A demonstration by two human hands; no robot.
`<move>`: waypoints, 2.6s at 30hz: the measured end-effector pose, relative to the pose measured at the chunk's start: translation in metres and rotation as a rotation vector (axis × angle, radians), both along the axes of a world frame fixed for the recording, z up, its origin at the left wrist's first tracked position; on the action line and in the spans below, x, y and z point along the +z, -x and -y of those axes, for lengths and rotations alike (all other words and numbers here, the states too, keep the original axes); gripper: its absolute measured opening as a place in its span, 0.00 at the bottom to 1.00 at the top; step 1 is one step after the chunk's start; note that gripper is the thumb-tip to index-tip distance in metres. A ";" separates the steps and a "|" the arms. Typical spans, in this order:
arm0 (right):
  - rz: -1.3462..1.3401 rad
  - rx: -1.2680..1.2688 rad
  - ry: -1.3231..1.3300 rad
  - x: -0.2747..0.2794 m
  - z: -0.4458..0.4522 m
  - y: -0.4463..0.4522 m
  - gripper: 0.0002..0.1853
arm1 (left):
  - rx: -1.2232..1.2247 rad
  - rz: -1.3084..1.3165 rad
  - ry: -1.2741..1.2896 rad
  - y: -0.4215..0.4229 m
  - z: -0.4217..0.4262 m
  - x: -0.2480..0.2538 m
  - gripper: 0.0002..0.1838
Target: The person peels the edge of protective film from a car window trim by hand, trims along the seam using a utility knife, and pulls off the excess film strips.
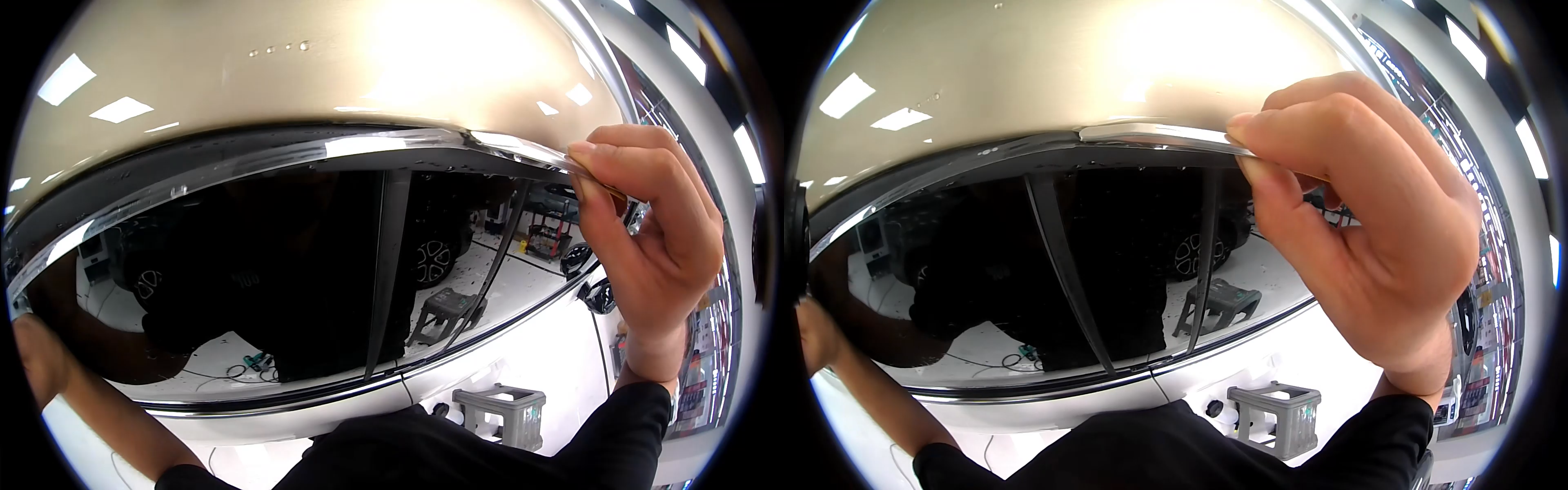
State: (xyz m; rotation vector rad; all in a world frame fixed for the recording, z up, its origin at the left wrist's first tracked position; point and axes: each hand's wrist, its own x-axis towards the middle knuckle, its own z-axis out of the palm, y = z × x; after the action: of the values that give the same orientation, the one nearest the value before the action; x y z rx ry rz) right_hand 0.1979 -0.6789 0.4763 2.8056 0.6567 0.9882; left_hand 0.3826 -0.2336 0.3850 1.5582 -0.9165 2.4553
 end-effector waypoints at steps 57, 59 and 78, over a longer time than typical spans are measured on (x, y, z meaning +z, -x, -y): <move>-0.064 0.172 -0.072 -0.021 0.032 -0.013 0.14 | -0.202 -0.596 -0.289 0.082 0.230 -0.010 0.15; -0.074 0.174 -0.056 -0.019 0.033 -0.013 0.14 | -0.195 -0.588 -0.299 0.082 0.229 -0.009 0.15; -0.028 0.069 0.028 -0.030 0.028 -0.005 0.14 | -0.176 -0.559 -0.312 0.085 0.230 -0.017 0.17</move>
State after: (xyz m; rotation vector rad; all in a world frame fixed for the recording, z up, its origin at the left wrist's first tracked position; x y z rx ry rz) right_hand 0.2032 -0.7068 0.4460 2.7952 0.7695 0.9449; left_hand 0.2978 -0.4641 0.3683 2.0032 -1.2832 1.6690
